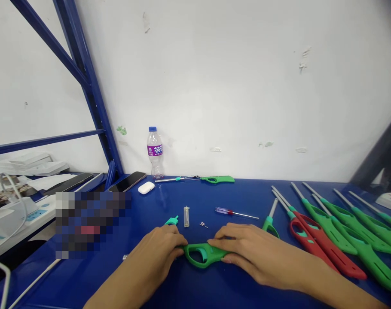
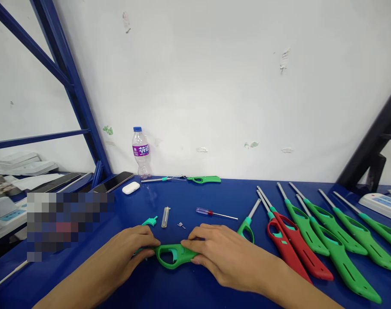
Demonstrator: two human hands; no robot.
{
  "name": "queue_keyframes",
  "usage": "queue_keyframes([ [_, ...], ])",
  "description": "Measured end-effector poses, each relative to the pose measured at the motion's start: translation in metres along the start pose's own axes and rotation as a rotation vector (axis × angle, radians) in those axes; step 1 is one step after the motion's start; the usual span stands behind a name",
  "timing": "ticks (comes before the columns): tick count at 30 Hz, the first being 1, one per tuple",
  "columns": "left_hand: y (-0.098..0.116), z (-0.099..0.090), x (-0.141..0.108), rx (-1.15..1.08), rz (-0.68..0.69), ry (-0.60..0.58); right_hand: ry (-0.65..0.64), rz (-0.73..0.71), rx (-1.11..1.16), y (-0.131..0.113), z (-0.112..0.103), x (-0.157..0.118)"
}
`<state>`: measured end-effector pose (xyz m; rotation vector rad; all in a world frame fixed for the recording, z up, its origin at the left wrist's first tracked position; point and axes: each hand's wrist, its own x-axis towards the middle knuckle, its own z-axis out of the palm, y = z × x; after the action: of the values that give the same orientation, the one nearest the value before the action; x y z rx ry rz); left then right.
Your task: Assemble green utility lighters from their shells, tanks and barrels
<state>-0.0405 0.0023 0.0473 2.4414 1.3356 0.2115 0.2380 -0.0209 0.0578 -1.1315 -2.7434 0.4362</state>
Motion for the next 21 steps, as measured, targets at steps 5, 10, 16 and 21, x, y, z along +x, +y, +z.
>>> queue_keyframes([
  [5,0.004,-0.002,0.001,-0.006,-0.015,-0.004,0.011,-0.001,0.071,0.0,-0.001,0.0],
  [10,0.006,-0.001,0.004,-0.006,-0.06,-0.038,-0.001,0.013,0.116,0.0,-0.001,0.001],
  [16,-0.002,0.007,0.002,-0.068,-0.02,0.031,0.001,0.026,0.13,0.0,-0.002,0.001],
  [21,-0.002,0.009,0.004,-0.085,-0.055,0.047,0.002,0.037,0.137,0.002,0.0,0.0],
])
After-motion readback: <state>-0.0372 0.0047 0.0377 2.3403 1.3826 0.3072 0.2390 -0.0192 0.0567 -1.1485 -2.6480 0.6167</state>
